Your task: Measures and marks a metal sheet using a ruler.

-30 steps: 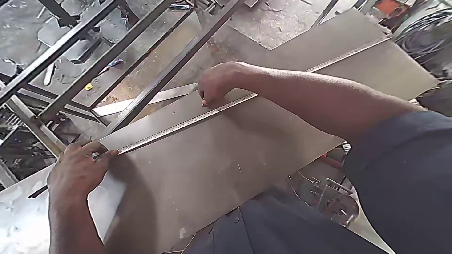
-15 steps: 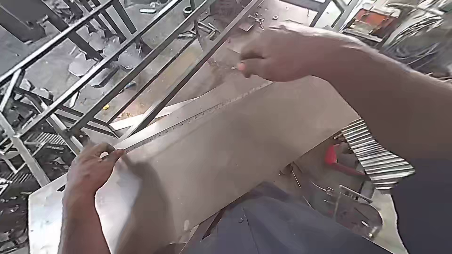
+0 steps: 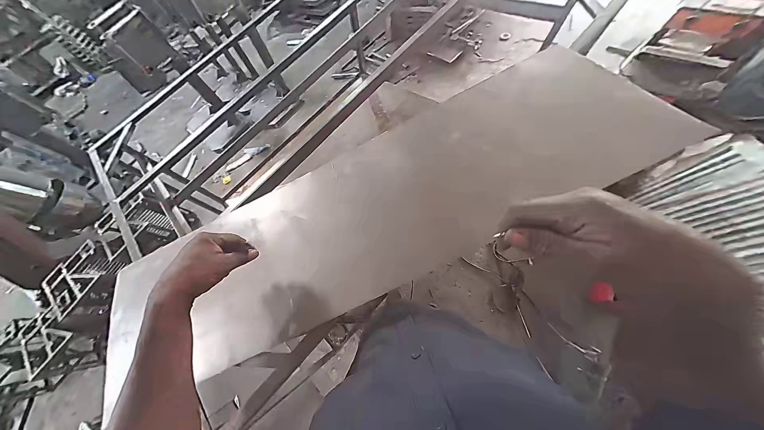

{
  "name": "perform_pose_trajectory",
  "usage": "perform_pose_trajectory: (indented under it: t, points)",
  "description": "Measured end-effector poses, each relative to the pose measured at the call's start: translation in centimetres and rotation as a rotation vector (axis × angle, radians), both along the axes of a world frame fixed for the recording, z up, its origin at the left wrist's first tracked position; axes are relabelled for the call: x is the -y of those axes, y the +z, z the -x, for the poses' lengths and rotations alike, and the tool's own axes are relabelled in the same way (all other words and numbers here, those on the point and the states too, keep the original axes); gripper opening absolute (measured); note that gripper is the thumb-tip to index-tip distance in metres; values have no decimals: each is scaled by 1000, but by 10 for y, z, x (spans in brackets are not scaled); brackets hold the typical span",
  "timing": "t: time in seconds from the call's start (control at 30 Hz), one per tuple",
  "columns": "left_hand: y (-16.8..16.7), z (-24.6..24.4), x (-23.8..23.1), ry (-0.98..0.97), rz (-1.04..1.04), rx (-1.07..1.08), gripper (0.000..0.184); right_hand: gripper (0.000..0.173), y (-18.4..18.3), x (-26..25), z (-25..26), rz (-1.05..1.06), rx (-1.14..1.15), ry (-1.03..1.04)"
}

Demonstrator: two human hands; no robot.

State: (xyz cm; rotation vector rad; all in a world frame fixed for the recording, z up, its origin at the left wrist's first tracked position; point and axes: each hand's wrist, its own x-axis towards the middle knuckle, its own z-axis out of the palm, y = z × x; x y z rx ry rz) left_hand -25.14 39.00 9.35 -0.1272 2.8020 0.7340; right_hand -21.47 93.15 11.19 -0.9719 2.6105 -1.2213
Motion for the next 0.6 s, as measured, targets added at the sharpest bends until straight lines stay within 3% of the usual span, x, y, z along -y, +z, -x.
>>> perform_pose_trajectory:
  t: [0.1,0.23,0.33,0.37,0.43,0.5,0.57,0.6]
  points:
    - [8,-47,-35,60,40,-169,9,32,-31,18,2,96,123,92]
    - [0,-113,-136,-59,-307,-472,17,33,-55,86,-10,172,235,204]
    - [-18,-145,-213,-55,-548,-642,22,69,-62,123,-24,305,284,372]
    - [-21,-154,-229,-10,-581,-704,21,74,-66,132,-28,374,250,443]
    - [-22,-171,-243,86,-597,-819,19,71,-74,146,-37,536,180,559]
    - [-18,-190,-238,129,-658,-875,19,59,-73,152,-47,558,170,619]
    - [-11,-213,-215,223,-819,-947,17,44,-61,145,-52,359,184,575]
    - [-3,-227,-195,368,-863,-1040,16,39,-55,140,-50,218,162,520]
